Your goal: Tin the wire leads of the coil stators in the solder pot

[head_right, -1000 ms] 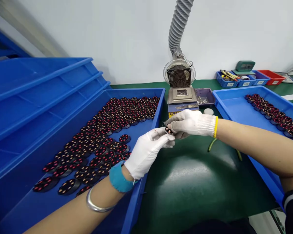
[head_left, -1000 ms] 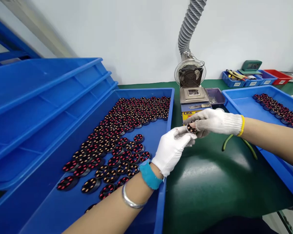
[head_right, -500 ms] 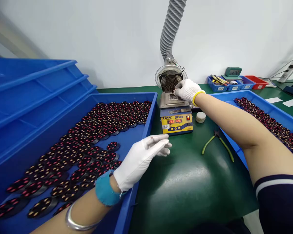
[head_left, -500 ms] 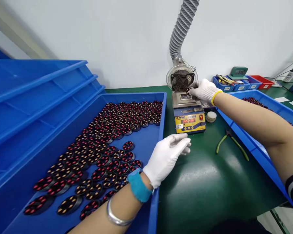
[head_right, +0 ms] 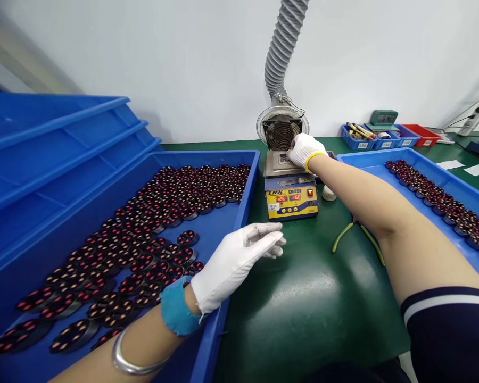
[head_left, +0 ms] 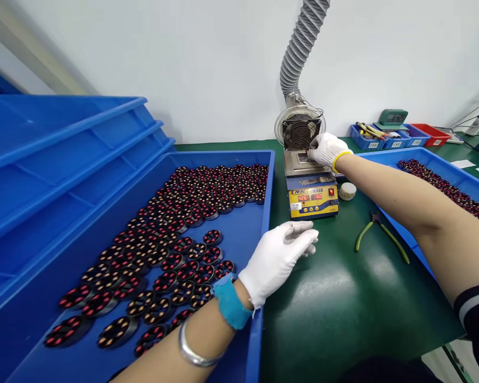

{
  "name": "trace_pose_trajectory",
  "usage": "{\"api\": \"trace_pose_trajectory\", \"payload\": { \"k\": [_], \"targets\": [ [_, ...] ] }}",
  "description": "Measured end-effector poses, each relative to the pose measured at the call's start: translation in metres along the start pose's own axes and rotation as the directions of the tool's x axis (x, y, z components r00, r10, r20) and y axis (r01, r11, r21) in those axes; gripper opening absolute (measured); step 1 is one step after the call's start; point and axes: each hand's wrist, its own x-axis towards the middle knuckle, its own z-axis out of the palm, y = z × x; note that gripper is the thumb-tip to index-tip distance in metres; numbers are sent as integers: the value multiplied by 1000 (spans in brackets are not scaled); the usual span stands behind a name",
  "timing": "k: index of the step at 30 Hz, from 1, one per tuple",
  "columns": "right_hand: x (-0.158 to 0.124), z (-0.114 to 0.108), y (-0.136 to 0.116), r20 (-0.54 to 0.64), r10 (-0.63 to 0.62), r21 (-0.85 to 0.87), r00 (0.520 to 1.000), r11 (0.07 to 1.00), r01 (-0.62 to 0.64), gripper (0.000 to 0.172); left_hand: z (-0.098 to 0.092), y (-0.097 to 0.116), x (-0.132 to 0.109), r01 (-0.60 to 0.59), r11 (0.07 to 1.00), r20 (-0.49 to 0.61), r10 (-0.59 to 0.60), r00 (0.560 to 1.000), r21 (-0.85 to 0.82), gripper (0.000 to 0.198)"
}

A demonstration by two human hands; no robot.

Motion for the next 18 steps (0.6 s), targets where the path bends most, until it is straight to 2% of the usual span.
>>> {"api": "trace_pose_trajectory", "payload": {
  "k": [6,12,15,18],
  "targets": [
    [1,-5,-2,-10,6,26,1000,1000,-5,38,1,0,-1,2,1000,-2,-2,1000,-8,43],
    [1,-4,-1,8,11,45,1000,999,-12,33,0,1,-1,14,1000,6,-14,1000,4,44],
    [-1,-14,0,-5,11,111,1000,994,-11,29,-1,1,-1,12,1000,2,-12,1000,23,44],
    [-10,-32,5,18,23,259,1000,966,-27,29,-2,2,0,-1,999,-8,2,1000,54,46]
  ]
}}
